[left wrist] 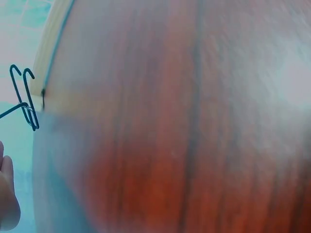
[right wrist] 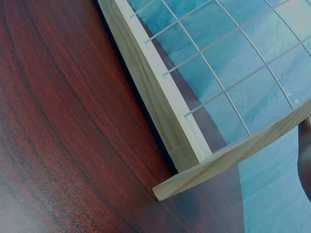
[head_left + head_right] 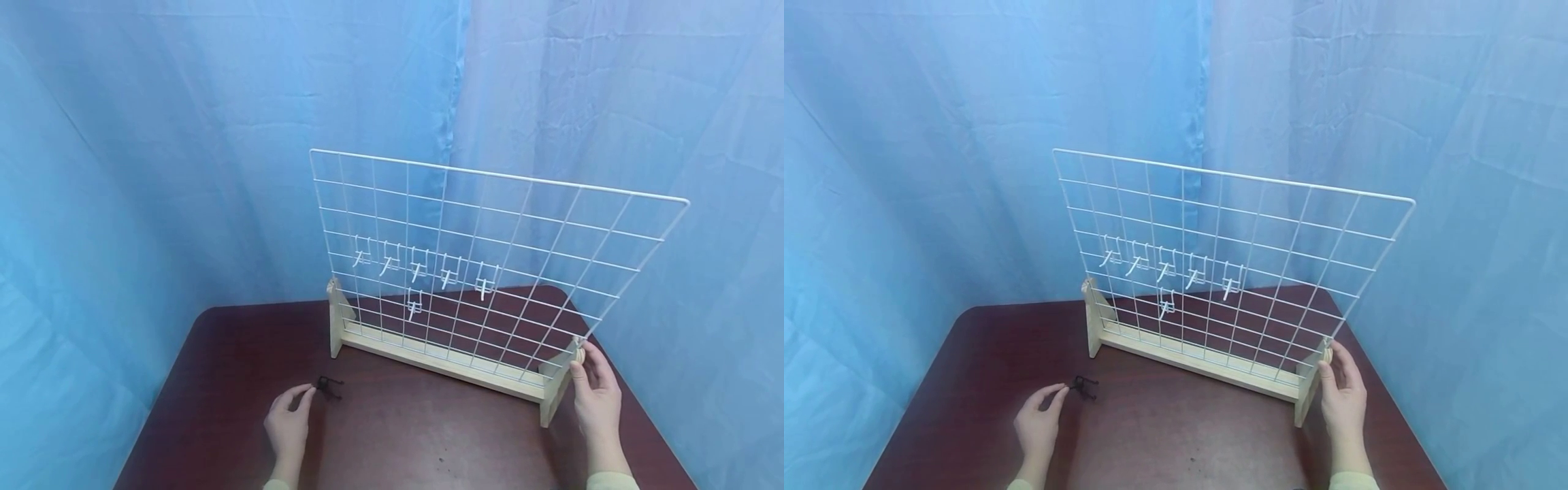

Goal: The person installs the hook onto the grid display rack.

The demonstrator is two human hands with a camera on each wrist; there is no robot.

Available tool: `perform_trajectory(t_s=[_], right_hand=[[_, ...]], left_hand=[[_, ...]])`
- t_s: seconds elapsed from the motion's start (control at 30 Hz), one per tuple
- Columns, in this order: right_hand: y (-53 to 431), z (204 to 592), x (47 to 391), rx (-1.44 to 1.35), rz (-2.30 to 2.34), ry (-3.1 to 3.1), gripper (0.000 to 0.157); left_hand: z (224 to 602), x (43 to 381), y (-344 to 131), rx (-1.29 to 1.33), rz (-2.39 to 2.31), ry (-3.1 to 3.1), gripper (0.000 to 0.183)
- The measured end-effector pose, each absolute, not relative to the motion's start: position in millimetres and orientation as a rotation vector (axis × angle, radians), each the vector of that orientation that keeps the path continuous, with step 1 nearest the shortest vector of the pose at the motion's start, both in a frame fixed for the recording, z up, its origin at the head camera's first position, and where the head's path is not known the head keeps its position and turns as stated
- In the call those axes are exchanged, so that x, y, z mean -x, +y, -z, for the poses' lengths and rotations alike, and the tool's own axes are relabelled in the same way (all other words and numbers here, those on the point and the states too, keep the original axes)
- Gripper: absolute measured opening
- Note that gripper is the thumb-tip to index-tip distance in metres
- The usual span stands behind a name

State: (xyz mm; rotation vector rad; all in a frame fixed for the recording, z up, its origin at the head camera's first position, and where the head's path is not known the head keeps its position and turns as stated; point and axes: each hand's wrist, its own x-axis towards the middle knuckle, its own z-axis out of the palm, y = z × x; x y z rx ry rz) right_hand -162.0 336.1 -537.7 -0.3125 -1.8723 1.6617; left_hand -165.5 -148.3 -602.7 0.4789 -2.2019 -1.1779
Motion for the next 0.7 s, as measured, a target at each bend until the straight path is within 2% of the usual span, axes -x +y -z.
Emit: perform_trajectory(t_s=[0.7], right_hand=[[336, 537, 161, 0.340, -1.572, -1.972, 0.044]], left_hand=[[569, 176, -103, -0.436, 1.476, -2.012, 0.011]])
